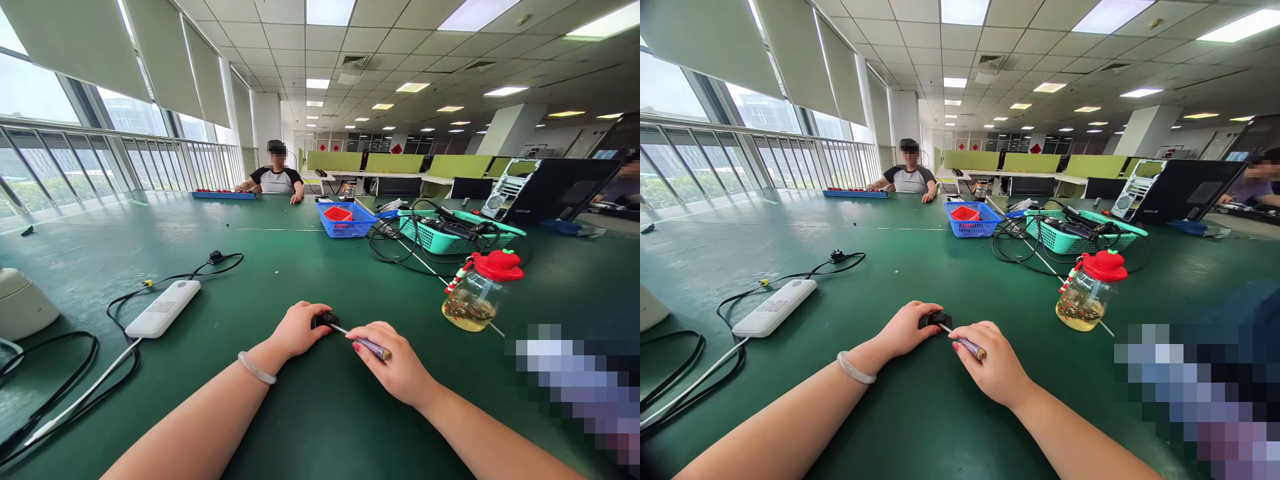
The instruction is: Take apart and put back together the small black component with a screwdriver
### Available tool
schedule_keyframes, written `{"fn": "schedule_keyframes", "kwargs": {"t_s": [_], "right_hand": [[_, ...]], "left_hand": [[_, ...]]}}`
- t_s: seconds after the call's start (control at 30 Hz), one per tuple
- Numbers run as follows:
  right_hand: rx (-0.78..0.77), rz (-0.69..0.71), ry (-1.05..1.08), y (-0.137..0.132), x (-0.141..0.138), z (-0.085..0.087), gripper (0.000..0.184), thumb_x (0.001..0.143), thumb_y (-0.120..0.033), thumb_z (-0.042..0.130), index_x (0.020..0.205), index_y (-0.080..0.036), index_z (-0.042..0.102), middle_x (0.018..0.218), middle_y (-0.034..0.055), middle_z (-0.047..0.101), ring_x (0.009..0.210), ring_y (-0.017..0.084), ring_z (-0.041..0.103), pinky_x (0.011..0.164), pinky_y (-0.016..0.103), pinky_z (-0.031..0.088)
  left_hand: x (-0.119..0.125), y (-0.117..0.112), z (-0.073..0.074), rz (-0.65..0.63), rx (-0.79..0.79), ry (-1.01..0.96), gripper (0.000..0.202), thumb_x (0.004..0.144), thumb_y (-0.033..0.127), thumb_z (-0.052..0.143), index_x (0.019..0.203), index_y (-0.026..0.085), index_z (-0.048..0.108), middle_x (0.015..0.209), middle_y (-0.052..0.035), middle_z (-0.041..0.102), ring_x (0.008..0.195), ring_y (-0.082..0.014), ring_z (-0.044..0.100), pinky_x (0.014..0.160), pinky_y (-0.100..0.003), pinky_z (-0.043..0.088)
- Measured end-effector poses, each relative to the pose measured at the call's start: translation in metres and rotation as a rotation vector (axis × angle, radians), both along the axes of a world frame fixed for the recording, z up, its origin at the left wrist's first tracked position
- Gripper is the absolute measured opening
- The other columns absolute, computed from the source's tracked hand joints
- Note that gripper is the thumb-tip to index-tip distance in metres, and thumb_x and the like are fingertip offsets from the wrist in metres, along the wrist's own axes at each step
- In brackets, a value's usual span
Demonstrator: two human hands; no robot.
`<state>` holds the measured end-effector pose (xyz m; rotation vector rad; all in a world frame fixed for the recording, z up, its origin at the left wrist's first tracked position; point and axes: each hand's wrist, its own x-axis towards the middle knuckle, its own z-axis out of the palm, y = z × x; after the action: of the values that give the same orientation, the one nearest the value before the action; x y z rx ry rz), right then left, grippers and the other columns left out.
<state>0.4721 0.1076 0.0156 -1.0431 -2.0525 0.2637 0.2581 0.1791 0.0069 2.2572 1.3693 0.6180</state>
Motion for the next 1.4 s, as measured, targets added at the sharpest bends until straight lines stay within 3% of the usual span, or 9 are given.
{"fn": "schedule_keyframes", "kwargs": {"t_s": [0.3,0.47,0.8,0.97,1.17,1.4], "right_hand": [[0.060,0.082,0.045,-0.0004,0.0005,-0.0004,0.017,0.092,-0.020,0.052,0.094,-0.025,0.067,0.084,0.0021,0.070,0.080,0.017,0.063,0.076,0.032,0.053],[0.081,0.050,0.022,-0.0001,0.0014,0.0003,0.018,0.093,-0.020,0.050,0.095,-0.025,0.067,0.087,0.0031,0.068,0.082,0.017,0.063,0.076,0.031,0.053],[-0.118,-0.089,-0.021,0.0070,0.0036,-0.0032,0.019,0.093,-0.029,0.048,0.100,-0.026,0.066,0.095,0.0039,0.067,0.082,0.019,0.064,0.076,0.031,0.053],[-0.182,-0.150,0.123,0.0071,0.0062,-0.0056,0.024,0.092,-0.038,0.048,0.104,-0.024,0.065,0.097,0.0054,0.069,0.085,0.021,0.065,0.074,0.031,0.053],[-0.234,-0.081,0.225,0.0043,0.0063,-0.0029,0.029,0.092,-0.042,0.047,0.098,-0.021,0.067,0.084,0.0057,0.069,0.078,0.020,0.065,0.069,0.029,0.052],[-0.253,-0.042,0.185,0.0039,0.0043,-0.0029,0.026,0.091,-0.039,0.049,0.099,-0.022,0.068,0.091,0.0058,0.070,0.083,0.020,0.065,0.073,0.030,0.052]], "left_hand": [[0.0003,-0.0023,0.0015,0.011,-0.001,-0.017,0.047,0.077,0.035,0.066,0.123,0.029,0.061,0.112,-0.0036,0.070,0.110,-0.0234,0.059,0.100,-0.037,0.045],[0.0011,-0.0048,0.0048,0.008,-0.002,-0.022,0.045,0.077,0.033,0.066,0.122,0.031,0.060,0.109,-0.0033,0.069,0.107,-0.0237,0.059,0.097,-0.037,0.047],[0.0016,-0.0029,0.0026,0.005,-0.014,-0.016,0.049,0.078,0.033,0.065,0.127,0.028,0.057,0.116,-0.0044,0.069,0.115,-0.0236,0.057,0.101,-0.038,0.045],[0.0004,-0.0031,0.0025,-0.029,0.041,0.032,0.050,0.076,0.035,0.067,0.124,0.027,0.059,0.113,-0.0044,0.070,0.110,-0.0253,0.058,0.098,-0.040,0.046],[0.0000,-0.0014,0.0024,-0.061,0.066,0.039,0.046,0.075,0.034,0.068,0.120,0.026,0.061,0.113,-0.0034,0.071,0.110,-0.0260,0.057,0.098,-0.041,0.045],[0.0004,-0.0006,0.0014,-0.074,0.065,0.037,0.045,0.076,0.033,0.069,0.120,0.027,0.062,0.111,-0.0035,0.071,0.107,-0.0254,0.058,0.097,-0.040,0.046]]}}
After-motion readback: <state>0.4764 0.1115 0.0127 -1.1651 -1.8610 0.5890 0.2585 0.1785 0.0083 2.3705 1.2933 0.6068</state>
